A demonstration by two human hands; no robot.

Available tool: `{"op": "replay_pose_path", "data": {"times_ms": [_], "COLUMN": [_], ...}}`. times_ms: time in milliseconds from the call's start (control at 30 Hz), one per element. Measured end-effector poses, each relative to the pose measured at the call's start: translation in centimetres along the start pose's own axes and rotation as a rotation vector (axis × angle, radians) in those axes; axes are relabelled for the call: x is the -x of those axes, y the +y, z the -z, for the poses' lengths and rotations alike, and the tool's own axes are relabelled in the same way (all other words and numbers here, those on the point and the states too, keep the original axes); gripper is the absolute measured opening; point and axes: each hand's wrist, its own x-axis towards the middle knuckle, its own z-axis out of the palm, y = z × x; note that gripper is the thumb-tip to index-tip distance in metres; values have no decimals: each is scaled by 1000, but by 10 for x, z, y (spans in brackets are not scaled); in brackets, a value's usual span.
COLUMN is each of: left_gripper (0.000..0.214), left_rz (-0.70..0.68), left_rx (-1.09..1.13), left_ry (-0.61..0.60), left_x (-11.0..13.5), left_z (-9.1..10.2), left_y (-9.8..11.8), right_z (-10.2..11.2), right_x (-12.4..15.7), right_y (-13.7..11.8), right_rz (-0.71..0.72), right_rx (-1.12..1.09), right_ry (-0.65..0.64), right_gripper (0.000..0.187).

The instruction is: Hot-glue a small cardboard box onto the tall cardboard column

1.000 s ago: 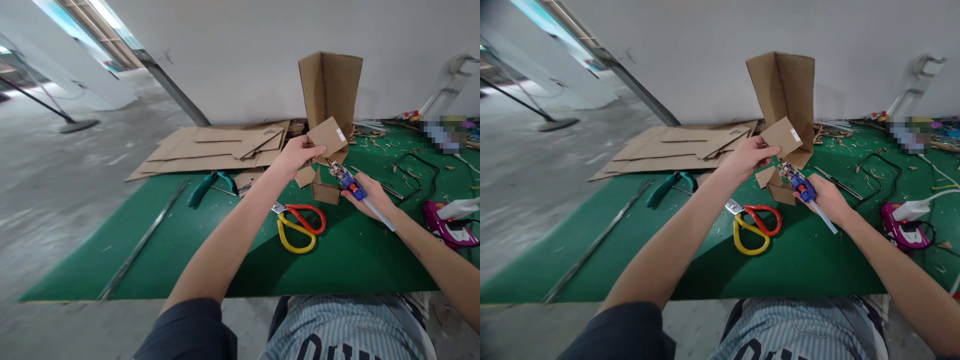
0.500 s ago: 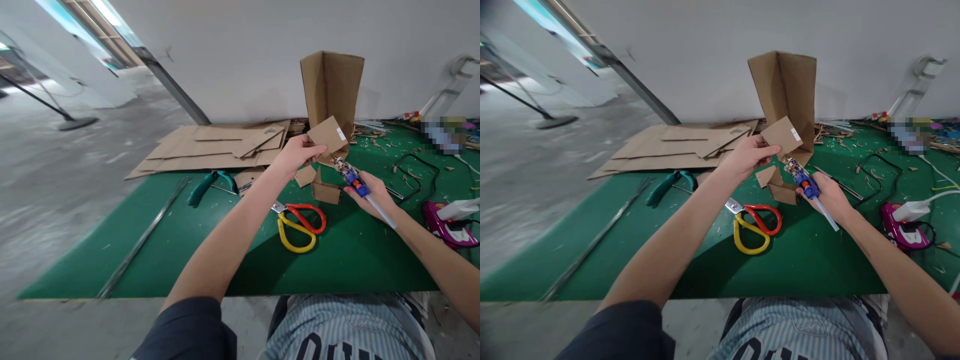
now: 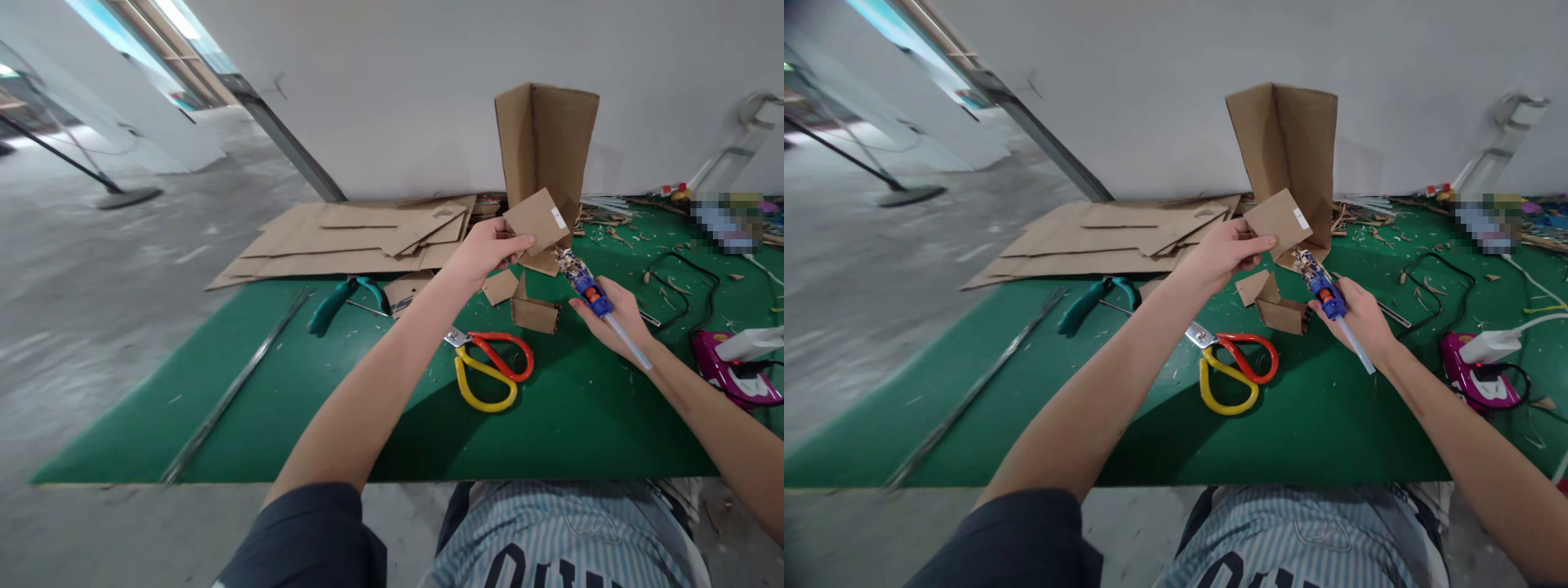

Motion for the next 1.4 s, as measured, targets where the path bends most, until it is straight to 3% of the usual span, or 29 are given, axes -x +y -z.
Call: {"op": "replay_pose_path", "data": {"times_ms": [400,867,1400], "left_gripper": [13,14,13], "left_rz": [8,-6,-13], "left_rx": [-30,-18,-30], "left_ry": [3,-10,-15], "left_x": [2,-1,0], "left_z": [-1,-1,-1], "left_y": [3,-1,-2], "right_z": [-2,-3,-5], "right_x": [1,1,2], "right_y": [4,4,2], "right_rz": [90,122,149], "right_rx": [3,35,26], "right_ry": [59,-39,-40], "right_gripper": [31,31,34]}}
